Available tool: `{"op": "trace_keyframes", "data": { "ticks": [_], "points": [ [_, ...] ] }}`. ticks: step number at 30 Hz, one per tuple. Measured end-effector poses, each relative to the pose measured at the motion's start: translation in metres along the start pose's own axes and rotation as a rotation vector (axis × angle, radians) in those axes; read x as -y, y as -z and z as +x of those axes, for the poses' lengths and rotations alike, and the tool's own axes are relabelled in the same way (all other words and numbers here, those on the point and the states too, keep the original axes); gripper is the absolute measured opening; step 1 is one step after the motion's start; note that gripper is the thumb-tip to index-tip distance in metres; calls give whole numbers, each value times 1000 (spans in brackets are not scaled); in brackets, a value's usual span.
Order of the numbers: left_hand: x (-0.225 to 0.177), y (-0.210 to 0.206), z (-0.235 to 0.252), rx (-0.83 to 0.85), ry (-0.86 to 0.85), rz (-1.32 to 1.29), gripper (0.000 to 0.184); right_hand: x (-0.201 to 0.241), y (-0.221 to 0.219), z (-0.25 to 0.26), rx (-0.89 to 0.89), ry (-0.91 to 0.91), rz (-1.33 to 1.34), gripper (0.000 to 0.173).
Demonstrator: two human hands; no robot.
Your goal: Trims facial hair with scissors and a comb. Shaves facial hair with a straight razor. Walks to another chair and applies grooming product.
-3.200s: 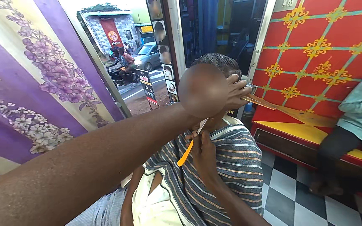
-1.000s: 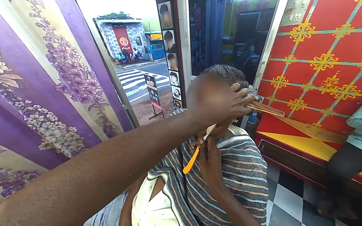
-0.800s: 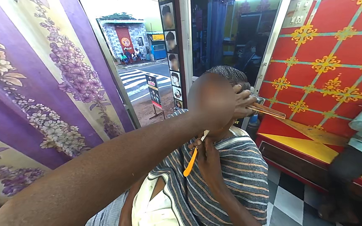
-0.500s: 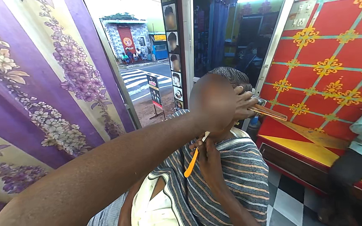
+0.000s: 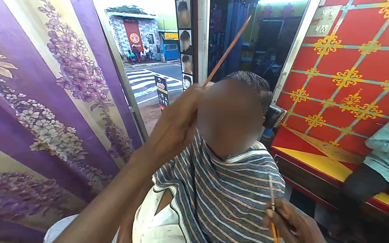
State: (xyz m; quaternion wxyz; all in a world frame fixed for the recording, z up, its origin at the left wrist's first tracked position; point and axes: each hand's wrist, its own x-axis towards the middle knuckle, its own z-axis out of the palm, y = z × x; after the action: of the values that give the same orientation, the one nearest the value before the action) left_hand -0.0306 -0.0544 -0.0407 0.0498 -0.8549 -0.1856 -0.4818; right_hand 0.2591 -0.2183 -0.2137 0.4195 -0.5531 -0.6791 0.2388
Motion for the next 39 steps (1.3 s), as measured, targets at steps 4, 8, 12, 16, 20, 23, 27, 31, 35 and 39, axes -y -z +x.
{"op": "trace_keyframes", "data": {
  "ticks": [4, 8, 12, 16, 20, 23, 27, 31, 35, 39],
  "points": [
    [14, -5, -66, -9, 198, -135, 49, -26, 29, -21, 209, -191, -528, 30],
    [16, -28, -93, -11, 298, 14, 30, -24, 20, -18, 308, -53, -254, 24],
    [18, -48, -106, 12, 364, 196, 24, -12, 0, -6, 177, 24, -20, 15],
    [23, -53, -122, 145, 390, 299, 18, -4, -6, 2, 147, 24, 56, 12],
    [30, -44, -139, 298, 343, 211, 19, 0, 1, 8, 101, 13, 313, 9],
    [31, -41, -136, 203, 381, -85, 31, 17, -9, 19, 20, 2, 529, 9],
    [18, -46, -95, -80, 470, -134, 41, 38, -53, 40, 5, 64, 610, 14],
    [13, -56, -62, -138, 490, 43, 32, 48, -90, 65, -49, -13, 680, 14],
    [6, -74, -47, -135, 592, 82, 61, 53, -119, 95, -112, -28, 681, 14],
    [5, -88, -42, -123, 659, 100, 70, 59, -133, 116, -159, -67, 668, 13]
  ]
}}
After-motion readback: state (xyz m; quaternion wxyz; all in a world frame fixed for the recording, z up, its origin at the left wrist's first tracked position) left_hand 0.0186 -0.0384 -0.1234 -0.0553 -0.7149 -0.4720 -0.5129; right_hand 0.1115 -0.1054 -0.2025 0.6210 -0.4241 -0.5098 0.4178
